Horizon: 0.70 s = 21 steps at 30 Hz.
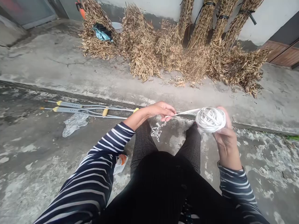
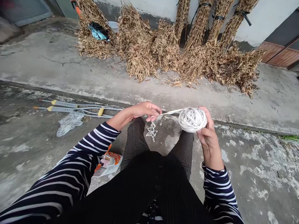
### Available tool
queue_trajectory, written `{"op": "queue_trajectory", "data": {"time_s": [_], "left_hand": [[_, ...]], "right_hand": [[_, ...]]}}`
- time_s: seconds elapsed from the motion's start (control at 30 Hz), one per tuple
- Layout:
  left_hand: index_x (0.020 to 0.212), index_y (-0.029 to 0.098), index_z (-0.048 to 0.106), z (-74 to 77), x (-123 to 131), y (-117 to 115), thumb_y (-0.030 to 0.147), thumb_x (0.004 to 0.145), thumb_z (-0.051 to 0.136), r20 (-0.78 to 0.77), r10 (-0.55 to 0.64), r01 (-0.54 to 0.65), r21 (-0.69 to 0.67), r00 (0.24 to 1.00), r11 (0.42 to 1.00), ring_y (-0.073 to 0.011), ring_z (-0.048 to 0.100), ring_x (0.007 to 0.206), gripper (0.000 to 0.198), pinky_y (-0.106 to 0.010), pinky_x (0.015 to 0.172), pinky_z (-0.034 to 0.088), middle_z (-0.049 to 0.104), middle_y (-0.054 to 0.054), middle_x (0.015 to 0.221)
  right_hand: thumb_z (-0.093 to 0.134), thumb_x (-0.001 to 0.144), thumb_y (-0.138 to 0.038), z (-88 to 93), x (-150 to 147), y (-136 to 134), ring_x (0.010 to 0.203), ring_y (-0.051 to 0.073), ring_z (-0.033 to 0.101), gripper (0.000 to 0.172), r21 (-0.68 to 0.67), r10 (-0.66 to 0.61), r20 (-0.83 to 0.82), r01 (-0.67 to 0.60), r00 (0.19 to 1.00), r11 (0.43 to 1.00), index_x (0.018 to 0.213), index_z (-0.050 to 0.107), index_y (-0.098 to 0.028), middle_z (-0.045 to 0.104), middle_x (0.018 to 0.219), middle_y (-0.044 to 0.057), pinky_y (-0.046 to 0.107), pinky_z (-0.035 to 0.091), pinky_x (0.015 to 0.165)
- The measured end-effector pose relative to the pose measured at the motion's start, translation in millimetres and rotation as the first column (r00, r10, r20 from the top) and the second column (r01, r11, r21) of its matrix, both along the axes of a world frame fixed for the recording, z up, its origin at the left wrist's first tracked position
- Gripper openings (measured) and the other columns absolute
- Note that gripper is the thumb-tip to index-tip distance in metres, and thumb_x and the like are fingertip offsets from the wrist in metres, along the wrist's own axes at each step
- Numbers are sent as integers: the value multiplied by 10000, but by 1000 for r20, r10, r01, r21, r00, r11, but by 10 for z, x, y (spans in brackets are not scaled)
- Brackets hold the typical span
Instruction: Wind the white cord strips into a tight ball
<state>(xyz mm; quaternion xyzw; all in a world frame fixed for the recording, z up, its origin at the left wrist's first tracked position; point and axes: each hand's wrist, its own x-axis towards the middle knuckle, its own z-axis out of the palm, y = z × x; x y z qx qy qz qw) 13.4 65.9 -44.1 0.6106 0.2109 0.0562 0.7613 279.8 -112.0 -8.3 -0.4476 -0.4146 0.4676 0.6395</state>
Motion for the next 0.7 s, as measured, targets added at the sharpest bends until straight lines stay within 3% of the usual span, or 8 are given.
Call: {"op": "queue_trajectory", "data": {"time_s": [0.07,0.23,0.3,0.37,0.43,0.5,0.6,0.7], "left_hand": [[1003,128,751,-14,-23,-46,389,776,818,-31,-64,65,26,997,998,-92,555,444,352,-197,455,421,690,-31,627],[796,127,757,25,-127,-151,400,821,782,-84,-197,205,100,977,974,-105,595,479,275,-209,489,468,711,-63,655],[796,111,739,60,-182,-127,417,832,776,12,-121,120,43,993,992,-121,623,513,310,-219,502,485,722,-88,687],[787,103,699,43,-219,-49,443,816,789,155,62,-52,-68,986,996,-130,633,530,352,-221,495,482,714,-90,686],[749,109,646,-52,-217,57,471,771,817,249,240,-198,-182,938,963,-135,640,548,401,-212,484,469,698,-78,671],[721,111,621,-213,-161,156,493,741,831,250,295,-242,-221,922,945,-152,677,618,436,-210,508,480,710,-89,709],[678,103,641,-473,0,233,508,747,832,111,169,-155,-120,979,981,-170,714,749,452,-225,614,529,744,-130,809],[648,98,678,-608,146,209,553,708,847,-35,31,-31,-10,999,999,-160,693,707,489,-248,647,535,741,-130,773]], "right_hand": [[757,556,-198,-6,51,10,1248,304,608,672,-7,-33,-15,33,999,999,1207,640,-316,668,1237,31,455,507,1105],[732,522,-152,14,135,47,1232,292,627,678,-5,-108,-124,108,986,994,1181,670,-297,700,1205,29,489,471,1168],[729,512,-154,56,138,61,1276,303,611,704,4,-126,-180,128,976,992,1196,660,-306,701,1240,28,527,445,1190],[734,497,-160,114,115,58,1318,328,590,762,2,-117,-240,121,964,993,1235,637,-320,699,1274,32,576,429,1193],[755,476,-170,182,56,36,1343,357,574,815,-2,-87,-275,90,958,996,1265,620,-324,704,1273,43,603,427,1187],[786,474,-201,263,-31,0,1358,375,562,808,5,-52,-269,55,962,998,1257,624,-312,713,1255,54,595,436,1184],[826,494,-275,422,-138,-45,1374,393,545,712,39,-1,-176,8,984,999,1184,650,-291,704,1271,63,559,465,1169],[876,473,-390,651,-70,-43,1437,401,475,744,53,8,31,-10,999,999,1175,639,-316,639,1391,35,526,470,1170]]}}
